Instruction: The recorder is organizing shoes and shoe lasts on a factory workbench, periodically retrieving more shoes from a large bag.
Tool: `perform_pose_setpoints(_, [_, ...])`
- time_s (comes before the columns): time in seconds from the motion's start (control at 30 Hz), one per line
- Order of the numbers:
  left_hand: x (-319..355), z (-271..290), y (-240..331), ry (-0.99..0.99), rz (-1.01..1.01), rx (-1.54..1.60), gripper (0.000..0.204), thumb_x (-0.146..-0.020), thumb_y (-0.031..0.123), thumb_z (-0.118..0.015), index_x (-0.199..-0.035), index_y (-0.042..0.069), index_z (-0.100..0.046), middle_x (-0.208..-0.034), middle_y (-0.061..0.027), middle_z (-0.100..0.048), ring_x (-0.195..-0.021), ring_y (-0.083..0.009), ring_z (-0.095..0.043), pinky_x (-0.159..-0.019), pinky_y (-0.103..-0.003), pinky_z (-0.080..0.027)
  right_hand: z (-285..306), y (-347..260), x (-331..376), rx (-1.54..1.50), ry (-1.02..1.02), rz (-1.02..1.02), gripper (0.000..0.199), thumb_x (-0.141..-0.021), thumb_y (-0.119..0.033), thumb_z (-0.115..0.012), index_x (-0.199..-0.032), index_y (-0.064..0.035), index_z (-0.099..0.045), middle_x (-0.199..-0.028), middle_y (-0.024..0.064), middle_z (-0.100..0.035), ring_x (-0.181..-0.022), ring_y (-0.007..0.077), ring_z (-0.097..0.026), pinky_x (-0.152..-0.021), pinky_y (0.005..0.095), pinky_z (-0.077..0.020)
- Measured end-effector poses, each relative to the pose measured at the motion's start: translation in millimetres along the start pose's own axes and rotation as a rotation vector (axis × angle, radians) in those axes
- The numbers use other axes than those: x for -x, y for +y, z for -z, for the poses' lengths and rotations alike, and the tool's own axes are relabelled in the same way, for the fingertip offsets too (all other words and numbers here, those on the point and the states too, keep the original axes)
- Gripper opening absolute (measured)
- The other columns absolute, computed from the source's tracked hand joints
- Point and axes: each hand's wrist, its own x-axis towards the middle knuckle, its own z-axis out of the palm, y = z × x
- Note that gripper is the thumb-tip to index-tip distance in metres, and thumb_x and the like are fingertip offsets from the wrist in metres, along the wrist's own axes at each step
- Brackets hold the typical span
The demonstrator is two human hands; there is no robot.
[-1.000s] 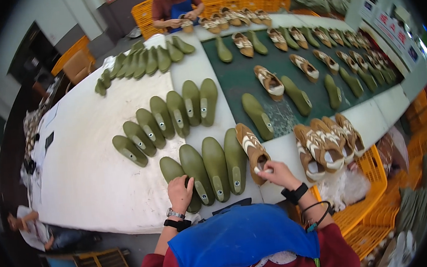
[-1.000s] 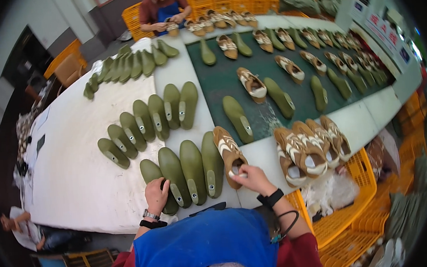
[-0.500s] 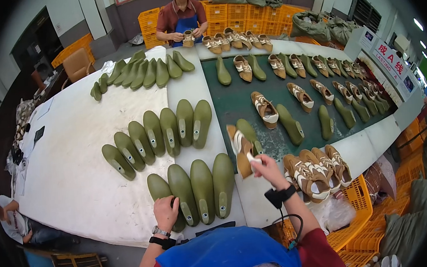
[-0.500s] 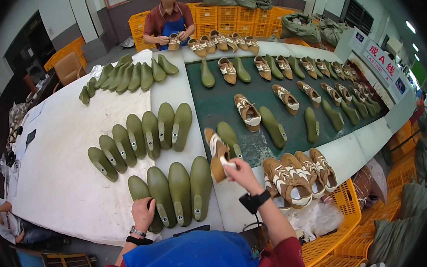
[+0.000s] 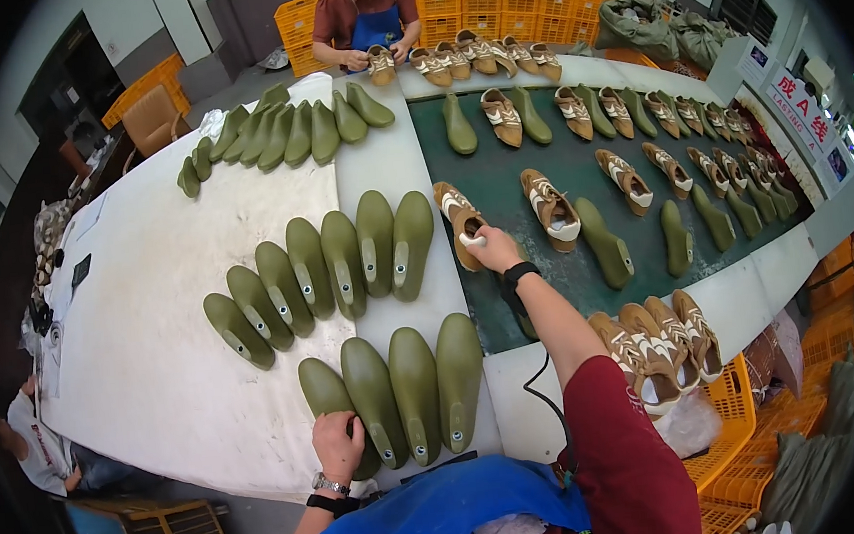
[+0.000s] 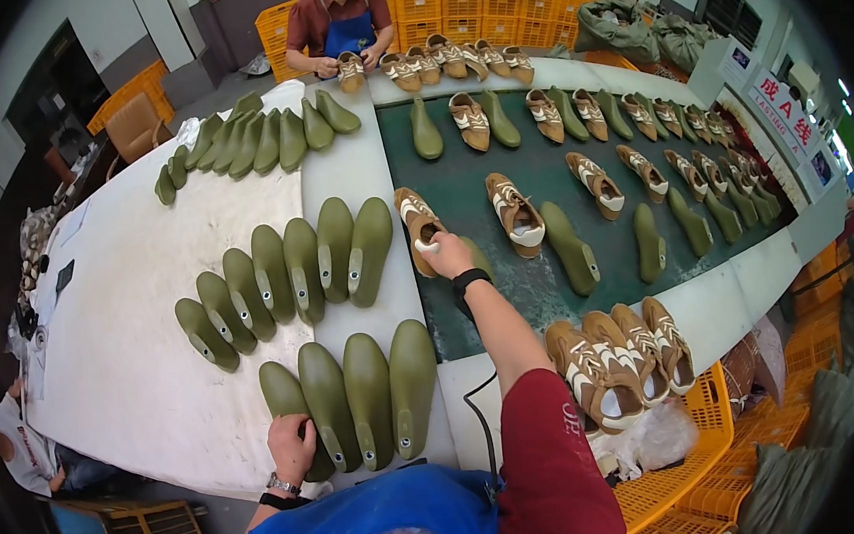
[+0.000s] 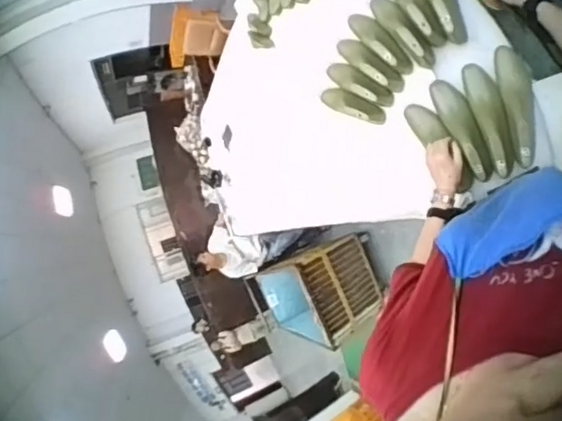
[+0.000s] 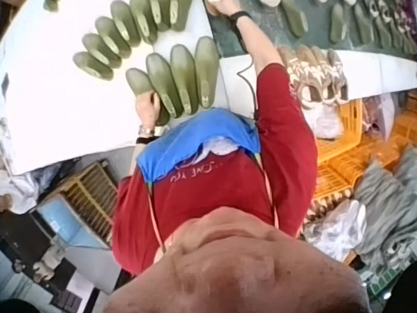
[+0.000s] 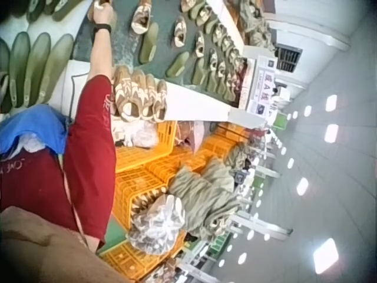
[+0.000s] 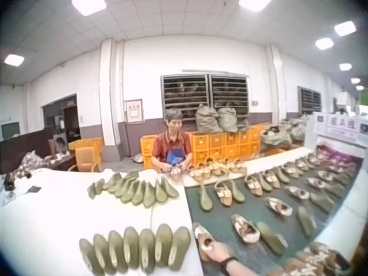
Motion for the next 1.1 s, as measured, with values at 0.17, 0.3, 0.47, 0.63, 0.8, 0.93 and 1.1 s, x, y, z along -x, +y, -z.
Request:
perform_pose_setpoints(0.17, [-2.1, 4.5, 6.2, -0.051, 0.046, -0.003, 0.004, -0.071, 0.007, -0.061, -0.073, 0.004, -0.061, -0.071, -0.0109, -0.06, -0.071, -0.0312, -0.056, -0.078, -0.042, -0.044, -26.2, 5.2, -12.3, 0.166, -0.031, -0.133, 0.026, -0.072, -0.014, -0.062, -0.098, -0.0074, -0.059, -0.109, 0.0174, -0.056, -0.098, 0.0344, -0.054, -0.082, 0.0394, -0.0448])
perform_pose_setpoints(0.3, [-3.7, 2.3, 5.2, -0.04, 0.008, -0.017, 0.004, -0.07, 0.007, -0.061, -0.073, 0.004, -0.061, -0.071, -0.011, -0.06, -0.071, -0.0315, -0.056, -0.078, -0.042, -0.044, -30.8, 20.7, -18.1, 0.077, -0.035, 0.012, 0.032, -0.072, -0.005, -0.055, -0.104, -0.0078, -0.057, -0.118, 0.0175, -0.049, -0.103, 0.0351, -0.05, -0.087, 0.0394, -0.0427])
perform_pose_setpoints(0.47, [-3.0, 0.6, 0.7, -0.014, -0.011, -0.02, 0.005, -0.069, 0.009, -0.061, -0.071, 0.004, -0.061, -0.073, -0.01, -0.06, -0.071, -0.0294, -0.055, -0.077, -0.041, -0.043, -17.8, 6.7, -0.9, 0.083, 0.055, 0.032, 0.047, -0.072, 0.002, -0.048, -0.117, -0.0098, -0.05, -0.122, 0.0166, -0.043, -0.107, 0.0362, -0.048, -0.088, 0.0404, -0.0423])
perform_pose_setpoints(0.63, [-4.1, 0.9, 1.5, -0.025, -0.02, -0.014, 0.005, -0.07, 0.009, -0.061, -0.072, 0.004, -0.061, -0.073, -0.0101, -0.06, -0.072, -0.0295, -0.055, -0.078, -0.042, -0.043, -1.0, -3.2, -3.3, 0.202, -0.013, -0.011, 0.044, -0.074, 0.0, -0.048, -0.117, -0.0093, -0.05, -0.124, 0.0167, -0.043, -0.105, 0.0364, -0.05, -0.086, 0.0415, -0.0436])
perform_pose_setpoints(0.8, [-2.3, -0.1, 0.3, -0.004, -0.043, -0.018, 0.005, -0.07, 0.009, -0.061, -0.072, 0.004, -0.061, -0.072, -0.01, -0.059, -0.07, -0.0297, -0.055, -0.075, -0.041, -0.044, -15.5, -8.8, -14.7, 0.287, -0.036, 0.076, 0.041, -0.075, -0.003, -0.049, -0.116, -0.0089, -0.051, -0.121, 0.0161, -0.047, -0.101, 0.0368, -0.052, -0.085, 0.0415, -0.0444])
perform_pose_setpoints(0.93, [-1.0, 2.4, 3.9, -0.08, 0.036, 0.008, 0.006, -0.071, 0.009, -0.06, -0.075, 0.004, -0.061, -0.075, -0.0118, -0.06, -0.074, -0.0321, -0.056, -0.081, -0.043, -0.043, -27.3, -3.3, -23.6, 0.412, -0.053, 0.047, 0.03, -0.076, -0.006, -0.052, -0.105, -0.0066, -0.055, -0.112, 0.0165, -0.049, -0.097, 0.0375, -0.054, -0.083, 0.0406, -0.0464])
perform_pose_setpoints(1.1, [-0.4, 2.6, 2.8, -0.052, 0.011, 0.004, 0.005, -0.071, 0.008, -0.06, -0.075, 0.004, -0.061, -0.074, -0.012, -0.06, -0.073, -0.0322, -0.056, -0.079, -0.043, -0.044, -28.8, -3.7, -27.7, 0.258, -0.07, -0.077, 0.024, -0.075, -0.008, -0.053, -0.097, -0.0081, -0.059, -0.108, 0.0176, -0.052, -0.097, 0.0375, -0.053, -0.085, 0.0416, -0.0449])
